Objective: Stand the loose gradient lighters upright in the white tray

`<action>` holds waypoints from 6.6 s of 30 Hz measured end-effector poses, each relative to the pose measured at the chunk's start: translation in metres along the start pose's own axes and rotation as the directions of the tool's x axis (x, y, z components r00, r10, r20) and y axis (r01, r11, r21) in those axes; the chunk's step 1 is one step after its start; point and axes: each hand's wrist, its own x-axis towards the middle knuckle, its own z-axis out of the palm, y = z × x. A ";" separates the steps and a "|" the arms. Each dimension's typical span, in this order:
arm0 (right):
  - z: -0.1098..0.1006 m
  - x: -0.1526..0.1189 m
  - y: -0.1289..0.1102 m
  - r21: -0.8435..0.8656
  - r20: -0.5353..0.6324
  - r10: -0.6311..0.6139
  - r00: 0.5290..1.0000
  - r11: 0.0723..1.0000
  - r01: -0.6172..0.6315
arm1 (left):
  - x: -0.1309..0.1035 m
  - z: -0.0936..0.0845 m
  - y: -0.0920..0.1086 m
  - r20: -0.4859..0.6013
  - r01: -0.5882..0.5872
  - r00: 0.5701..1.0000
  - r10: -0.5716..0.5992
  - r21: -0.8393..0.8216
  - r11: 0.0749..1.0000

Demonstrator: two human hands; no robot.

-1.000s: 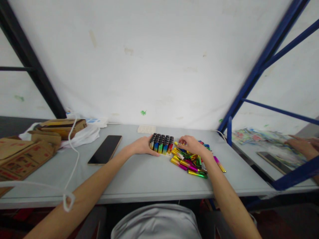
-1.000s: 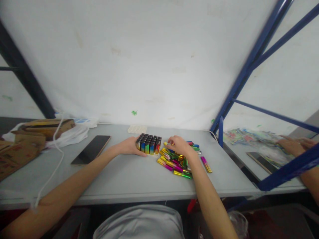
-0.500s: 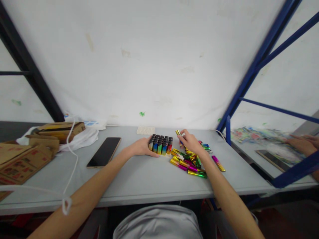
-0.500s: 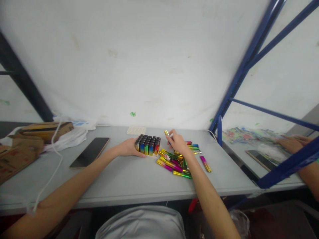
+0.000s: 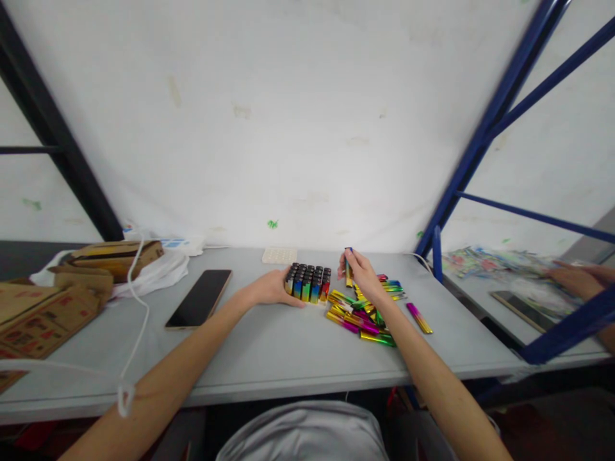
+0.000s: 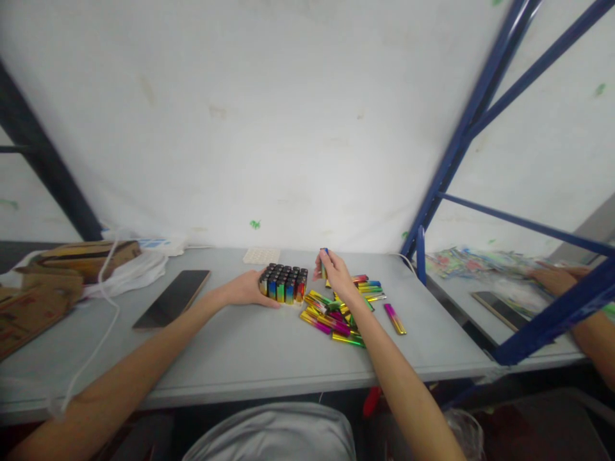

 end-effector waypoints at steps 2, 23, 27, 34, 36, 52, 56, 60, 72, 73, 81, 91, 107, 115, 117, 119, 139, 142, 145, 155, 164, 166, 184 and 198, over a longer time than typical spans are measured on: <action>0.005 -0.002 -0.002 0.064 0.073 0.037 0.997 0.997 -0.042 | 0.000 0.000 -0.001 -0.008 -0.021 1.000 0.021 -0.012 1.000; 0.021 -0.011 0.007 -0.389 -0.011 -0.166 0.986 0.909 0.149 | 0.001 0.001 -0.002 -0.009 -0.009 1.000 0.009 0.007 1.000; 0.018 -0.013 0.005 -0.284 0.026 -0.165 0.986 0.944 0.166 | 0.000 0.000 0.000 -0.006 0.002 1.000 -0.002 0.004 1.000; 0.011 -0.014 -0.011 -0.218 0.100 -0.269 0.958 0.933 0.285 | 0.000 0.001 0.000 -0.009 0.004 1.000 -0.004 -0.014 1.000; 0.010 -0.015 -0.013 -0.237 0.110 -0.327 0.939 0.909 0.344 | 0.001 0.002 -0.001 -0.007 0.003 1.000 -0.003 -0.013 1.000; 0.009 -0.014 -0.001 -0.308 0.344 -0.301 0.889 0.859 0.410 | -0.001 0.002 0.000 -0.012 0.008 1.000 -0.008 -0.012 1.000; 0.008 -0.015 -0.003 -0.295 0.356 -0.274 0.893 0.874 0.386 | 0.000 0.002 0.000 -0.009 0.022 1.000 -0.022 0.006 1.000; 0.008 -0.016 -0.004 -0.292 0.365 -0.271 0.891 0.875 0.386 | 0.001 0.003 -0.003 -0.011 0.022 1.000 -0.022 0.026 0.999; 0.004 -0.017 -0.011 -0.302 0.408 -0.239 0.881 0.876 0.377 | 0.000 0.003 -0.001 -0.024 0.019 1.000 -0.019 0.011 1.000; 0.003 -0.016 -0.011 -0.314 0.417 -0.244 0.876 0.866 0.390 | 0.000 0.003 -0.001 -0.024 0.016 1.000 -0.016 0.014 1.000; -0.002 -0.013 -0.013 -0.391 0.281 -0.302 0.911 0.831 0.396 | 0.000 0.000 0.002 -0.014 -0.042 0.999 0.041 -0.037 0.998; -0.036 0.007 0.029 -0.830 0.139 -0.234 0.962 0.502 0.242 | 0.011 -0.008 -0.029 -0.171 0.014 0.985 -0.019 -0.032 0.999; -0.042 0.009 0.049 -0.799 0.282 0.030 0.959 0.561 0.217 | 0.102 0.012 0.011 -0.079 0.191 0.978 -0.192 -0.019 0.981; -0.035 0.012 0.045 -0.670 0.288 -0.168 0.943 0.668 0.323 | 0.075 0.006 0.000 -0.342 0.253 0.924 -0.168 0.221 0.942; -0.033 0.012 0.046 -0.614 0.221 -0.212 0.952 0.728 0.305 | 0.059 -0.003 -0.009 -0.426 0.299 0.896 -0.127 0.364 0.882; -0.032 0.013 0.047 -0.550 0.117 -0.211 0.970 0.800 0.240 | 0.045 -0.012 -0.018 -0.398 0.348 0.905 -0.149 0.495 0.797; -0.015 0.004 0.017 -0.322 0.138 -0.081 0.987 0.939 0.122 | -0.020 -0.013 0.016 0.156 -0.081 0.987 0.026 0.360 0.929; -0.016 0.007 0.021 -0.384 0.079 -0.106 0.991 0.914 0.128 | -0.001 -0.008 0.024 0.154 -0.112 0.986 0.060 0.357 0.928; -0.018 0.010 0.023 -0.415 0.016 -0.133 0.991 0.901 0.128 | 0.016 -0.002 0.026 0.135 -0.153 0.984 0.117 0.300 0.942; -0.003 0.010 0.022 -0.042 0.053 0.096 0.994 0.995 -0.094 | 0.020 0.013 0.004 0.011 -0.197 0.980 0.198 0.149 0.969; 0.013 -0.005 0.005 0.189 0.202 0.153 0.967 0.963 -0.192 | 0.017 0.021 -0.011 -0.081 -0.165 0.980 0.182 0.179 0.970; 0.015 -0.005 0.003 0.188 0.193 0.179 0.965 0.958 -0.216 | 0.017 0.024 -0.010 -0.104 -0.165 0.977 0.185 0.172 0.971; 0.015 -0.001 0.017 -0.325 -0.154 -0.048 0.987 0.946 -0.004 | 0.015 0.034 -0.007 -0.167 -0.202 0.959 0.230 0.171 0.964; 0.016 -0.002 0.018 -0.397 -0.163 -0.122 0.979 0.917 0.048 | 0.017 0.031 -0.015 -0.164 -0.236 0.953 0.254 0.121 0.964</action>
